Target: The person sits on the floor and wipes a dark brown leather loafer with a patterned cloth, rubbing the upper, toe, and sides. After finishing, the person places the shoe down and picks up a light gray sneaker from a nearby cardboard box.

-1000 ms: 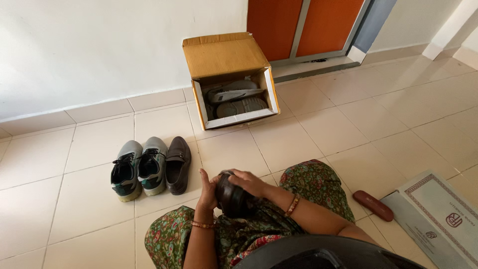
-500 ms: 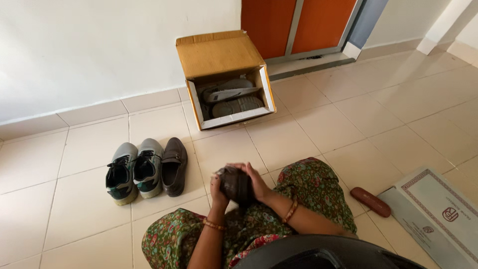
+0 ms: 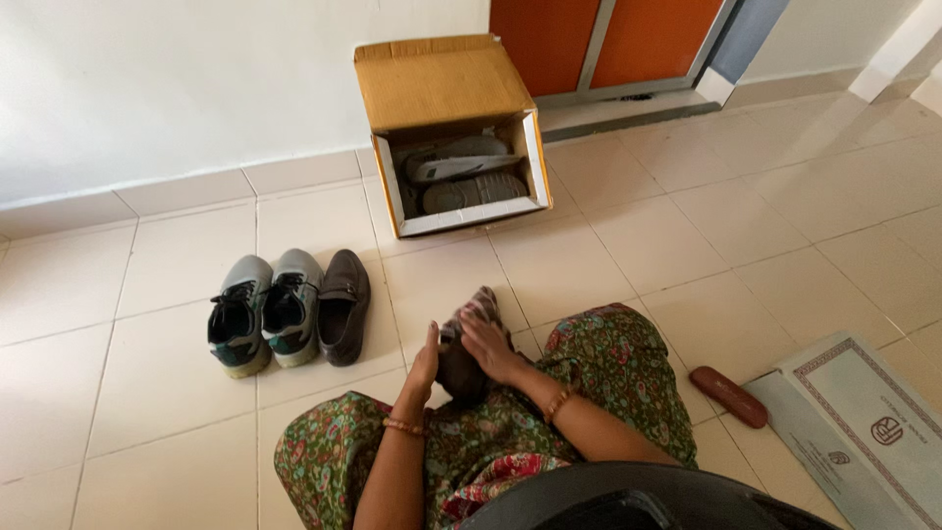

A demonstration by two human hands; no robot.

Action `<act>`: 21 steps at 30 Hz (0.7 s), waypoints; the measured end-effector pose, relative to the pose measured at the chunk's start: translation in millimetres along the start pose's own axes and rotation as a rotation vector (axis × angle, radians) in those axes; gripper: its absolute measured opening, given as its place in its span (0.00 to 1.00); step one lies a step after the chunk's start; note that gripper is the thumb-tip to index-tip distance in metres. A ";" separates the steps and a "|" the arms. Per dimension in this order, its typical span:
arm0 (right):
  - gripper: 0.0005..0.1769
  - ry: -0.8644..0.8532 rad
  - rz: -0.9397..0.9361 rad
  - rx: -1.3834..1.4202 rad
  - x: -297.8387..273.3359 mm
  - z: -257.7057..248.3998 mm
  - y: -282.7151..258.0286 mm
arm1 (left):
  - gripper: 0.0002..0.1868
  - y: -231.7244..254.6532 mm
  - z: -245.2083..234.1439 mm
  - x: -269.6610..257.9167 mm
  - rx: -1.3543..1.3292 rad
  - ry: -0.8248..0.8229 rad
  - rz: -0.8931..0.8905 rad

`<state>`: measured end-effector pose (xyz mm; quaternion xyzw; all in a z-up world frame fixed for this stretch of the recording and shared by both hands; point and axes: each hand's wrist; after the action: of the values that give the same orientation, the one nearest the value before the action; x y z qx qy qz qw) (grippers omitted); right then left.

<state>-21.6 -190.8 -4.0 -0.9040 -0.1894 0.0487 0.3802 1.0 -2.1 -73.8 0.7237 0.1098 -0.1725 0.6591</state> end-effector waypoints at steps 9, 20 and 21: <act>0.49 -0.096 -0.346 -0.158 -19.0 38.8 -29.5 | 0.32 -20.0 -14.2 27.2 -0.423 0.394 0.069; 0.52 -0.236 -0.106 -0.512 36.0 3.0 -1.1 | 0.46 -9.7 -5.7 47.7 -0.208 0.533 0.055; 0.52 -0.224 -0.068 -0.547 45.7 -0.5 3.9 | 0.46 -11.5 -7.2 47.7 -0.231 0.535 0.062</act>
<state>21.9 -176.4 -3.9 -0.9550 -0.2665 0.0823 0.1005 41.0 3.0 -102.6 0.6667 0.2765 0.0584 0.6896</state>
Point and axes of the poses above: each hand's wrist, its own x-axis towards the middle knuckle, its own z-axis out of the palm, y = z × x, and after that the axes turned 2 degrees about y, right-handed
